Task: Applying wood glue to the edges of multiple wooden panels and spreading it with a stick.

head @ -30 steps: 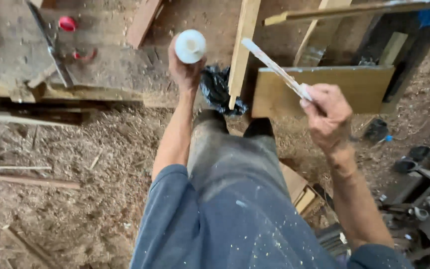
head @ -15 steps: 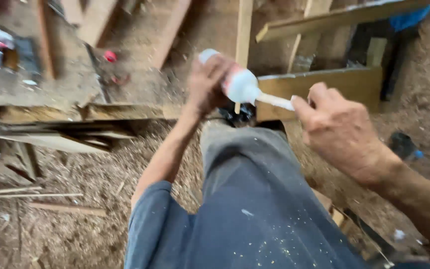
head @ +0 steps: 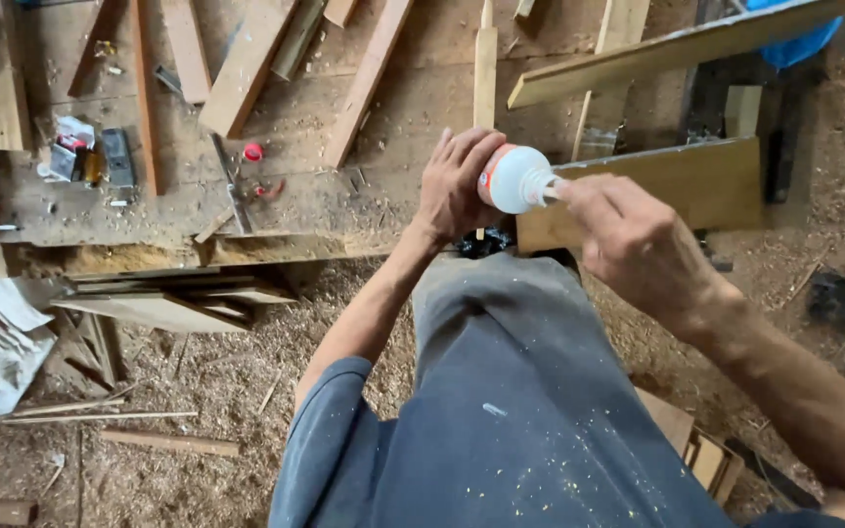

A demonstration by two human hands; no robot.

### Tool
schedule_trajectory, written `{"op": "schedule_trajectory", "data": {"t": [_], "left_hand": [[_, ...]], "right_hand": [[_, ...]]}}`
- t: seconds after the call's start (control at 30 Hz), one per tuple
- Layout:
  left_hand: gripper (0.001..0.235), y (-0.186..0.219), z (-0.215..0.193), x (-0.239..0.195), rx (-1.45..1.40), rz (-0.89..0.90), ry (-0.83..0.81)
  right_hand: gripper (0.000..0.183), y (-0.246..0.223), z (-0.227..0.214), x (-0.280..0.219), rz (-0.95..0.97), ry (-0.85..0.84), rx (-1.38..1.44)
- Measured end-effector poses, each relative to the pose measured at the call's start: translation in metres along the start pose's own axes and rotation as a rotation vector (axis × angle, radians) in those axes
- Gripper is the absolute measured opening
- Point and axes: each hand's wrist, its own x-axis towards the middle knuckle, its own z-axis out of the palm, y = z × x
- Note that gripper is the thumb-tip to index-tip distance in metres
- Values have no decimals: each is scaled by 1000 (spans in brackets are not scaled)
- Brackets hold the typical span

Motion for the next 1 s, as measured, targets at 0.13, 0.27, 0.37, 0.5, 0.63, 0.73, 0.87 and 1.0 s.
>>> {"op": "schedule_trajectory", "data": {"t": [0.13,0.27,0.37,0.5,0.63,0.73,0.87,1.0], "left_hand": [[74,16,-38,21,108,155,-104],[70,33,-49,21,152,161,-11],[49,33,-48,17,210,152,126],[28,21,-32,4,284,163,291],[24,12,-35,5,243,201,326],[24,-9,-26,-5,201,231,263],[47,-35,-18,-11,235,95,217],[70,-78,-3,-29,362,-84,104]], "right_hand": [[8,6,-25,11,-16,-254,-26],[8,12,-38,28,302,-481,519],[14,30,-12,10,747,-424,1065],[31,51,96,-60,1199,-47,2117],[38,24,129,-85,1362,190,2416],[37,9,122,-96,1368,198,2637],[24,10,58,-83,1085,25,1704],[14,27,4,-80,1148,-92,1081]]}}
